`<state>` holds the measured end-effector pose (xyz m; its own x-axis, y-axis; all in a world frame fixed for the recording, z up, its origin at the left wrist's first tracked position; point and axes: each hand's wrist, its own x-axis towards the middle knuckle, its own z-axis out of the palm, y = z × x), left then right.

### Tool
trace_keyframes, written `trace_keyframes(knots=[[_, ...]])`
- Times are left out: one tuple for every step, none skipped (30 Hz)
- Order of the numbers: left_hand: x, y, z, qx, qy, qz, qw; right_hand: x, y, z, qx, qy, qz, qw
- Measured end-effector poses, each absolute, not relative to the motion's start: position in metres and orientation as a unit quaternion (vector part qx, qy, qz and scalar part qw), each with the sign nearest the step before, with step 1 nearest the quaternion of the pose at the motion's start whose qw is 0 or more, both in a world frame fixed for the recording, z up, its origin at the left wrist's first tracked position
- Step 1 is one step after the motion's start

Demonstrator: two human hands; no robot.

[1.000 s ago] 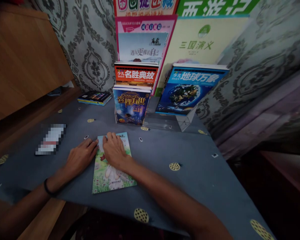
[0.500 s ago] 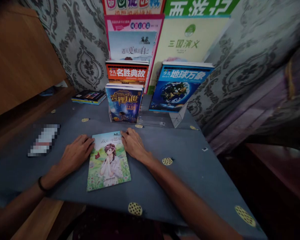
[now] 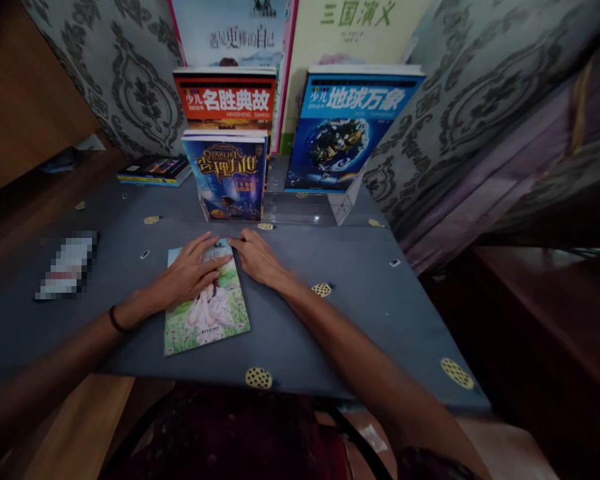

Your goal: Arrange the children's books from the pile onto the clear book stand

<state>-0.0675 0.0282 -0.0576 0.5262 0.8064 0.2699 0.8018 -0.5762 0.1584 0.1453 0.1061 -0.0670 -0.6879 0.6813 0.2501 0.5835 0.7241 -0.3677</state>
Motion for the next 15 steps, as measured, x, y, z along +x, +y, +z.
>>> trace_keyframes(knots=[[-0.065, 0.021, -0.055, 0.881, 0.447, 0.152, 0.013, 0.145, 0.106, -0.067, -0.349, -0.909, 0.128, 0.187], [-0.062, 0.013, -0.053, 0.889, 0.433, 0.146, 0.019, 0.145, 0.107, -0.068, -0.350, -0.909, 0.124, 0.188], [-0.059, 0.005, -0.050, 0.896, 0.420, 0.142, 0.025, 0.145, 0.107, -0.069, -0.349, -0.910, 0.121, 0.189], [-0.056, -0.003, -0.048, 0.902, 0.409, 0.138, 0.031, 0.145, 0.107, -0.069, -0.348, -0.910, 0.118, 0.191], [-0.053, -0.010, -0.046, 0.906, 0.399, 0.135, 0.036, 0.145, 0.107, -0.070, -0.347, -0.910, 0.116, 0.193], [-0.051, -0.017, -0.044, 0.910, 0.390, 0.132, 0.042, 0.146, 0.107, -0.070, -0.346, -0.910, 0.115, 0.194], [-0.048, -0.023, -0.042, 0.915, 0.380, 0.128, 0.049, 0.146, 0.107, -0.071, -0.345, -0.911, 0.115, 0.195], [-0.047, -0.028, -0.041, 0.918, 0.372, 0.124, 0.055, 0.146, 0.107, -0.071, -0.343, -0.911, 0.115, 0.195], [-0.045, -0.032, -0.040, 0.921, 0.365, 0.121, 0.061, 0.146, 0.106, -0.071, -0.341, -0.912, 0.115, 0.194], [-0.044, -0.035, -0.038, 0.922, 0.362, 0.118, 0.066, 0.146, 0.106, -0.070, -0.341, -0.913, 0.114, 0.192], [-0.043, -0.037, -0.038, 0.922, 0.361, 0.118, 0.071, 0.146, 0.106, -0.070, -0.342, -0.914, 0.112, 0.189], [-0.042, -0.038, -0.037, 0.921, 0.362, 0.120, 0.076, 0.145, 0.105, -0.069, -0.345, -0.913, 0.110, 0.185], [-0.042, -0.037, -0.038, 0.920, 0.363, 0.122, 0.080, 0.145, 0.104, -0.069, -0.351, -0.912, 0.108, 0.182], [-0.044, -0.035, -0.039, 0.920, 0.361, 0.123, 0.084, 0.144, 0.103, -0.068, -0.357, -0.911, 0.105, 0.178], [-0.047, -0.032, -0.040, 0.920, 0.360, 0.127, 0.085, 0.144, 0.102, -0.067, -0.362, -0.910, 0.101, 0.175]])
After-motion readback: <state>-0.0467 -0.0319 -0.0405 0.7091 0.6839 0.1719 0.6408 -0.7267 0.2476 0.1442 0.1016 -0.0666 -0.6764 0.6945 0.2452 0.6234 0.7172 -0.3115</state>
